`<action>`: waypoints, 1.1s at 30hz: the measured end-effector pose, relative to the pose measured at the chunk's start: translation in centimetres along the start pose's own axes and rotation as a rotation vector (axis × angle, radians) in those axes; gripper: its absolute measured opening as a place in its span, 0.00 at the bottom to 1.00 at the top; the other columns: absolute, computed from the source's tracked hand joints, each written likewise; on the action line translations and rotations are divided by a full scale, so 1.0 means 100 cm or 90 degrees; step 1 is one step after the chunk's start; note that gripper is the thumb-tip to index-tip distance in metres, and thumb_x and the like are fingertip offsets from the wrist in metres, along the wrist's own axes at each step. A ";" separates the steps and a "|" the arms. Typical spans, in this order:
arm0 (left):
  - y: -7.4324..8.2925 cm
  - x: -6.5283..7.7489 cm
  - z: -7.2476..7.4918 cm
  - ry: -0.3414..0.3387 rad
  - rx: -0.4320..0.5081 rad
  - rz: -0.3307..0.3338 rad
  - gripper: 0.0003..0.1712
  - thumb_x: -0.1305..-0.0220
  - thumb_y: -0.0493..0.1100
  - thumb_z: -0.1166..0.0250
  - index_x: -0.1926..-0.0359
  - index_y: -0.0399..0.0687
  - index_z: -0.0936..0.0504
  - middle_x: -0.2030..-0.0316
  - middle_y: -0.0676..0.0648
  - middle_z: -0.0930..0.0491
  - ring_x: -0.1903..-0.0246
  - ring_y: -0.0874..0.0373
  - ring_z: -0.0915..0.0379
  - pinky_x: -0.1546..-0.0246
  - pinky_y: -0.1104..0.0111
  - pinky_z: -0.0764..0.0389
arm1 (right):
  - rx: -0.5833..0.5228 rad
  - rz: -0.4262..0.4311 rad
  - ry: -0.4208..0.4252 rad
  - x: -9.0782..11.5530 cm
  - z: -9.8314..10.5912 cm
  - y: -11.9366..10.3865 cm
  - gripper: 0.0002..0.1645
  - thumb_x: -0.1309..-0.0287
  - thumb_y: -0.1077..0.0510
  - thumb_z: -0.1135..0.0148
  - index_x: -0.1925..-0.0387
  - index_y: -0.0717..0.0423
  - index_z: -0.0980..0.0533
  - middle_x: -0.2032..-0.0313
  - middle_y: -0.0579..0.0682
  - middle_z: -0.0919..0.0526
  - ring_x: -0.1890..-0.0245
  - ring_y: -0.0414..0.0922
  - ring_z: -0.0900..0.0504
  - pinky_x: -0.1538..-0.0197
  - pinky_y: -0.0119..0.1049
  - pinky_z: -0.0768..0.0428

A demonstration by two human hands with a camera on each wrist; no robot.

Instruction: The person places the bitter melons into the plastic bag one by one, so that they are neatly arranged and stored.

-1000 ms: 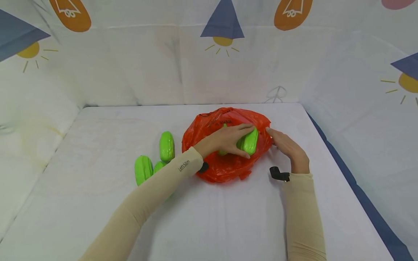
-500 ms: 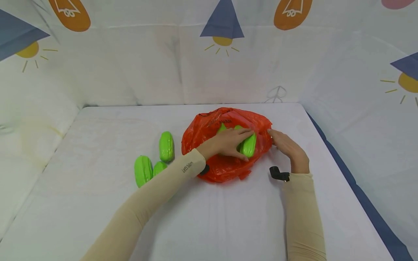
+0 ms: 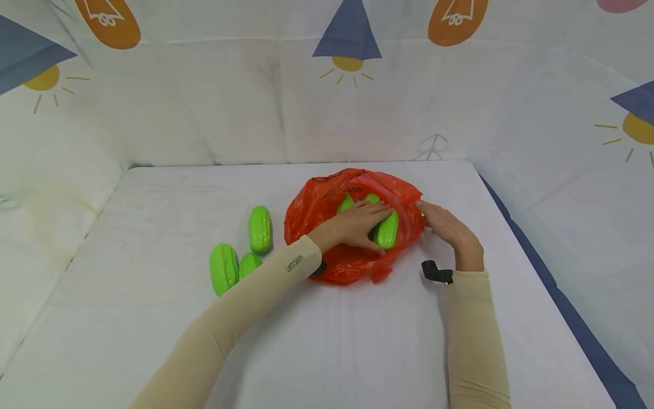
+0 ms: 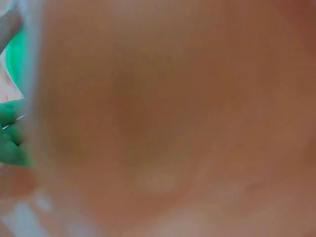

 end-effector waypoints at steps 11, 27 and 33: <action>-0.002 0.003 0.000 0.006 0.010 0.001 0.64 0.48 0.78 0.41 0.21 0.54 0.58 0.22 0.55 0.56 0.22 0.59 0.68 0.22 0.63 0.63 | 0.004 0.012 0.009 -0.001 0.000 -0.001 0.53 0.32 0.26 0.73 0.25 0.62 0.51 0.30 0.67 0.42 0.34 0.69 0.40 0.33 0.66 0.36; -0.008 0.040 0.027 0.069 0.092 -0.019 0.60 0.46 0.78 0.42 0.22 0.57 0.53 0.24 0.52 0.48 0.24 0.58 0.56 0.24 0.57 0.49 | 0.024 0.025 0.016 0.004 0.000 -0.001 0.51 0.31 0.28 0.74 0.26 0.64 0.48 0.33 0.68 0.39 0.36 0.68 0.37 0.35 0.64 0.34; -0.018 0.059 0.037 0.117 0.115 -0.022 0.59 0.46 0.77 0.41 0.22 0.59 0.52 0.24 0.52 0.48 0.25 0.56 0.53 0.25 0.59 0.45 | 0.023 0.031 0.010 0.003 0.000 -0.002 0.50 0.30 0.28 0.74 0.26 0.63 0.48 0.33 0.67 0.38 0.35 0.68 0.37 0.34 0.64 0.34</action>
Point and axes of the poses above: each hand's wrist, its own x-axis away from the middle knuckle, its own z-axis out of the back of the hand, y = z × x, the point moved 1 cm from there along -x, towards the middle knuckle
